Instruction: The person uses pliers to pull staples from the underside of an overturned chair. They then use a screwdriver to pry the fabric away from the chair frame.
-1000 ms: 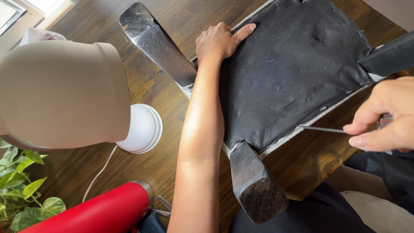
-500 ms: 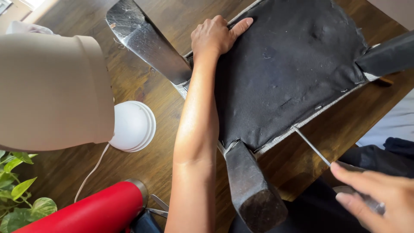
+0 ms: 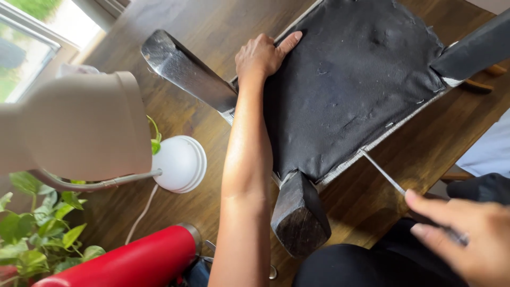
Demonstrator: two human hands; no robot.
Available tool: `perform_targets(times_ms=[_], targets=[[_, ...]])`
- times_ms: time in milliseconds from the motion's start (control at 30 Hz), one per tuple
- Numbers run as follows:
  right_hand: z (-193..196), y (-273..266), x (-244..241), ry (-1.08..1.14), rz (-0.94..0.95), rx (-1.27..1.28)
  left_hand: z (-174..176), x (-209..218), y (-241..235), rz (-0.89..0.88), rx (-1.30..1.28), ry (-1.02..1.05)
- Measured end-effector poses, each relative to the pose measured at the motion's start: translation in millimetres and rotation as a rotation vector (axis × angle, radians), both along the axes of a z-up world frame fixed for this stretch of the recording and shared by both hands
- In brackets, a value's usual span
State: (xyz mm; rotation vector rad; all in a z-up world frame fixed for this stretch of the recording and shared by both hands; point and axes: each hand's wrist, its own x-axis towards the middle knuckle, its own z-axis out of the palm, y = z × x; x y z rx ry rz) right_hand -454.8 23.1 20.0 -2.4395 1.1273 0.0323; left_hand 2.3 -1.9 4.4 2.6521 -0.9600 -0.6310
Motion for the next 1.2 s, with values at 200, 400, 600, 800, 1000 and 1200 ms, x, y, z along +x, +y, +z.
perform_targets(times_ms=[200,400,600,800,1000,1200], targets=[[52,-37,67,0.558,0.005,0.117,2,-2,-2,-0.012,0.032,0.004],[1,17,2,-0.033,0.010,0.036,-3,1,0,0.005,-0.002,0.001],[-40,51,-11,-0.276,0.038,0.067,-3,-2,-1,-0.007,0.017,0.000],[-73,53,-16,-0.418,0.116,0.075,-3,0,2,0.011,0.017,-0.012],[-98,63,-14,-0.562,0.053,0.091,-7,-1,-2,-0.001,0.023,-0.009],[-117,67,2,-0.657,0.125,-0.083,-4,2,-1,-0.001,0.015,-0.010]])
